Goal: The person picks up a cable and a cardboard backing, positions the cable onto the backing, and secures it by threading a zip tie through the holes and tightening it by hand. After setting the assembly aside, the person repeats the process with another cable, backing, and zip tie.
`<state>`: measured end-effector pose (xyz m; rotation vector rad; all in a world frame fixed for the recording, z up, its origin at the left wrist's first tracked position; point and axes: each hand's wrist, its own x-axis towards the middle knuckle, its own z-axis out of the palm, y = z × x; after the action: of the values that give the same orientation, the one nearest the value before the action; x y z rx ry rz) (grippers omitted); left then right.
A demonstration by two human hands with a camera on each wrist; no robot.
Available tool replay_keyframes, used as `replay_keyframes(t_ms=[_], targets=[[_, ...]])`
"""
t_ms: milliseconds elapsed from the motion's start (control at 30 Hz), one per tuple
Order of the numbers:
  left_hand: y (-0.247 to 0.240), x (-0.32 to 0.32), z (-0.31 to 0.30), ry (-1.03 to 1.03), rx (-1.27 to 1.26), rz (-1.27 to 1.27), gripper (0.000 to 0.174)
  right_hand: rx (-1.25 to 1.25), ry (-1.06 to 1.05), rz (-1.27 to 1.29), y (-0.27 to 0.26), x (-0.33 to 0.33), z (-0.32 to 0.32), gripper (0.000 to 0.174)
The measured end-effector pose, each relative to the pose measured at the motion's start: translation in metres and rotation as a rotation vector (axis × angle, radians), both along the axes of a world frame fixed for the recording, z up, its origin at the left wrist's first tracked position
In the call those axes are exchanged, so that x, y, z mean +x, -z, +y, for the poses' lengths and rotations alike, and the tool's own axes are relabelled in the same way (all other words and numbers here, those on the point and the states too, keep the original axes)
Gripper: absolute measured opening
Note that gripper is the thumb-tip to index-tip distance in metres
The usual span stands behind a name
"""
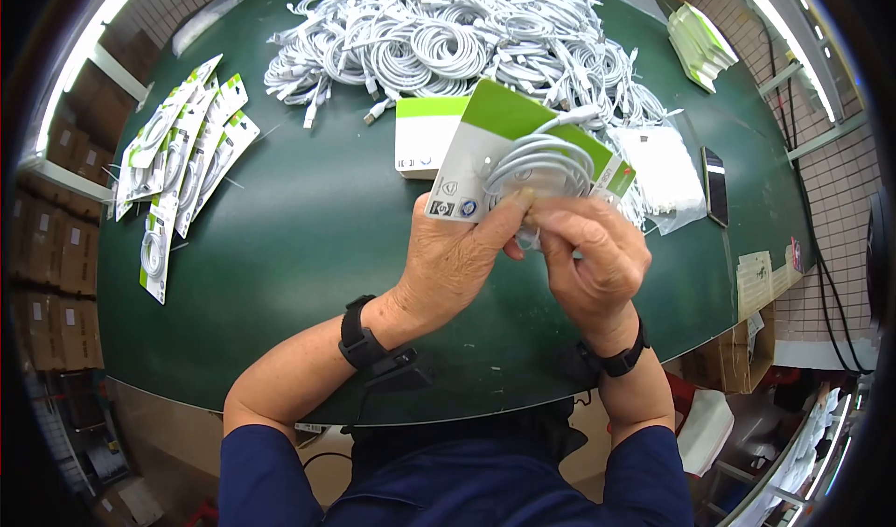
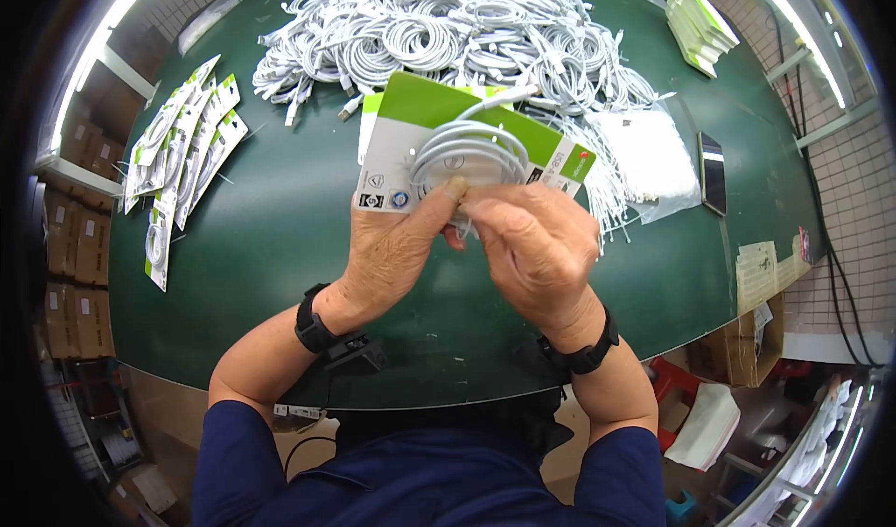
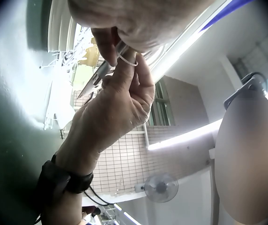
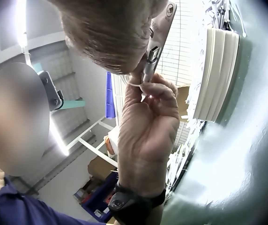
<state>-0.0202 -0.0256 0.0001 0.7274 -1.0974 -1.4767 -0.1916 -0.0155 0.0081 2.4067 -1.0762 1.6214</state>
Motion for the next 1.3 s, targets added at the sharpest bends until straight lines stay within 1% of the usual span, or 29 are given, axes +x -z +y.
replay_keyframes(t_ms=[67,167,267,367,400,500,600,733,767,833,900,933,1000,1067,1100,1200,1300], targets=[[-0.001,-0.001,-0.001,-0.012,0.009,0.010,0.017,-0.056,-0.013,0.053,-0.001,-0.001,-0.003,0.025],[0.001,0.001,-0.003,-0.005,0.000,-0.006,0.017,-0.085,-0.015,0.129,0.001,-0.004,-0.003,0.028],[0.003,0.002,-0.003,0.019,-0.014,-0.040,0.019,-0.068,-0.015,0.145,-0.006,-0.004,0.001,0.030],[-0.001,0.000,-0.001,0.058,0.023,0.060,0.020,-0.040,-0.019,0.133,-0.013,-0.003,0.002,0.029],[0.000,0.000,-0.001,0.056,0.014,0.052,0.020,-0.020,-0.014,0.135,-0.015,-0.003,0.004,0.029],[0.005,0.002,-0.005,0.042,-0.010,0.019,0.019,0.065,-0.023,0.107,-0.012,-0.004,0.002,0.026],[0.009,0.002,-0.006,0.026,-0.023,0.000,0.019,0.103,-0.066,-0.008,-0.001,-0.003,-0.005,0.024],[0.006,0.004,-0.014,0.030,-0.029,0.043,0.021,0.038,-0.102,-0.070,-0.007,-0.007,-0.005,0.027],[0.004,0.005,-0.015,0.029,-0.018,0.059,0.021,-0.018,-0.051,-0.073,-0.013,-0.011,-0.003,0.027],[0.000,0.007,-0.014,0.044,-0.042,0.087,0.024,-0.196,0.046,-0.168,-0.010,-0.032,-0.014,0.022],[-0.006,0.008,-0.013,0.059,-0.056,0.102,0.026,-0.004,0.102,-0.578,-0.012,-0.038,-0.012,0.015],[-0.010,0.008,-0.012,0.070,-0.055,0.101,0.027,0.126,0.176,-0.692,-0.012,-0.047,-0.012,0.013],[-0.015,0.008,-0.008,0.096,-0.048,0.099,0.028,0.296,0.048,-0.910,-0.007,-0.065,-0.027,0.016],[-0.018,0.007,-0.005,0.126,-0.036,0.098,0.030,0.573,-0.117,-1.078,0.004,-0.066,-0.038,0.017],[-0.019,0.007,-0.004,0.130,-0.020,0.099,0.031,0.754,-0.241,-1.110,0.010,-0.065,-0.039,0.024],[-0.019,0.005,-0.002,0.149,0.007,0.102,0.033,0.989,-0.772,-1.055,0.023,-0.057,-0.038,0.037],[-0.020,0.006,-0.001,0.175,0.005,0.098,0.034,0.987,-0.742,-1.052,0.048,-0.056,-0.024,0.050]])
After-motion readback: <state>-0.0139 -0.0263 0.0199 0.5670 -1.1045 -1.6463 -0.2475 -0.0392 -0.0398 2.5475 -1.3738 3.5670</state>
